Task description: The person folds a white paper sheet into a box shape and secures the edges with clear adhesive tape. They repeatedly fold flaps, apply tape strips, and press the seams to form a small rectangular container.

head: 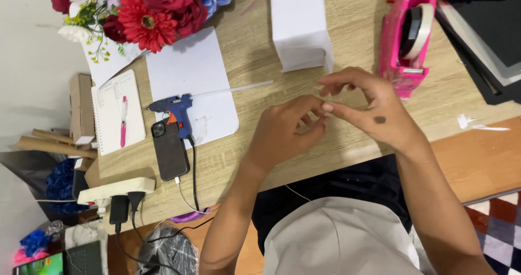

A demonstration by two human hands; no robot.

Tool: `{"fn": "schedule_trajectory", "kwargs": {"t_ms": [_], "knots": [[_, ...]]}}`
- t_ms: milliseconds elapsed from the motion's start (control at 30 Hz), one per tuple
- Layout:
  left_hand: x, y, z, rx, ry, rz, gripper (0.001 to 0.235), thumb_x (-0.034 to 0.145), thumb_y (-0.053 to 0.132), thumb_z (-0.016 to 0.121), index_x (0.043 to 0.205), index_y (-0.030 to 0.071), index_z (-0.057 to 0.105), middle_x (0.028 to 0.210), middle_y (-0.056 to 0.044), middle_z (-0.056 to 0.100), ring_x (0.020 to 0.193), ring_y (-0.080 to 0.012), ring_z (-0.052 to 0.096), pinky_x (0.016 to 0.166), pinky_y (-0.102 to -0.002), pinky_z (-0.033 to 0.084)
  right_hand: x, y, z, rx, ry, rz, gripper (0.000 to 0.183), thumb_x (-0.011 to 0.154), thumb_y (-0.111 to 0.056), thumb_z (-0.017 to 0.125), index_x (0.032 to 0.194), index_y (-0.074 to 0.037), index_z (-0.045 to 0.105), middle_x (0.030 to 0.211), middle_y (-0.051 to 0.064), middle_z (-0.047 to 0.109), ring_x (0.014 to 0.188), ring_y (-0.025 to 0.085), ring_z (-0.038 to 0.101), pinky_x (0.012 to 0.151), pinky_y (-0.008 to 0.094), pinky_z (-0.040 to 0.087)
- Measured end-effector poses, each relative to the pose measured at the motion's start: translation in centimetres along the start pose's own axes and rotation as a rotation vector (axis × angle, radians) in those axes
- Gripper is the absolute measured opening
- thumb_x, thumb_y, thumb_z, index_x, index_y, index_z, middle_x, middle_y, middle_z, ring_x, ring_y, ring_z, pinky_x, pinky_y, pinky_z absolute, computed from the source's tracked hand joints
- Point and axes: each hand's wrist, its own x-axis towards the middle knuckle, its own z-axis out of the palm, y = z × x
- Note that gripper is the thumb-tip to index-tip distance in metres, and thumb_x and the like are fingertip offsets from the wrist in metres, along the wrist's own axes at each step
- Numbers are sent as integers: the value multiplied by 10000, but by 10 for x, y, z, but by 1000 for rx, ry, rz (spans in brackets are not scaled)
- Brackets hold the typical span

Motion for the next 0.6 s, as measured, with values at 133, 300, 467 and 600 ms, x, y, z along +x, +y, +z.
{"fn": "schedule_trajectory", "kwargs": {"t_ms": [133, 300, 467, 600], "knots": [[-1, 2, -10, 0, 13, 12, 128, 937, 258, 715, 940, 155, 637, 796, -55, 747, 687, -250, 765, 607, -350, 628, 3, 4, 1, -9, -23, 2, 336, 855, -61, 820, 1181, -35, 740, 927, 105, 736, 909, 219, 671, 911, 344, 456], [6, -18, -13, 129, 108, 7, 86, 1028, 276, 586, 1087, 229, 627, 745, 0, 710, 677, -212, 740, 626, -374, 603, 5, 23, 6, -297, 216, -242, 134, 928, -70, 900, 1031, -97, 819, 899, 61, 730, 870, 235, 565, 901, 323, 433], [37, -45, -22, 213, 22, -141, 173, 1019, 358, 563, 1031, 214, 659, 686, 31, 683, 612, -173, 655, 554, -364, 476, 28, 42, 24, -583, 332, -377, 98, 1014, -114, 906, 1076, -119, 830, 968, 8, 772, 975, 254, 489, 909, 379, 270], [53, -66, -23, 278, 38, -167, 257, 1002, 352, 550, 943, 166, 717, 704, 58, 715, 557, -129, 615, 457, -332, 377, 38, 43, 30, -670, 291, -377, 113, 1043, -23, 854, 1143, -21, 802, 1044, 65, 790, 1066, 317, 457, 892, 351, 354]]}}
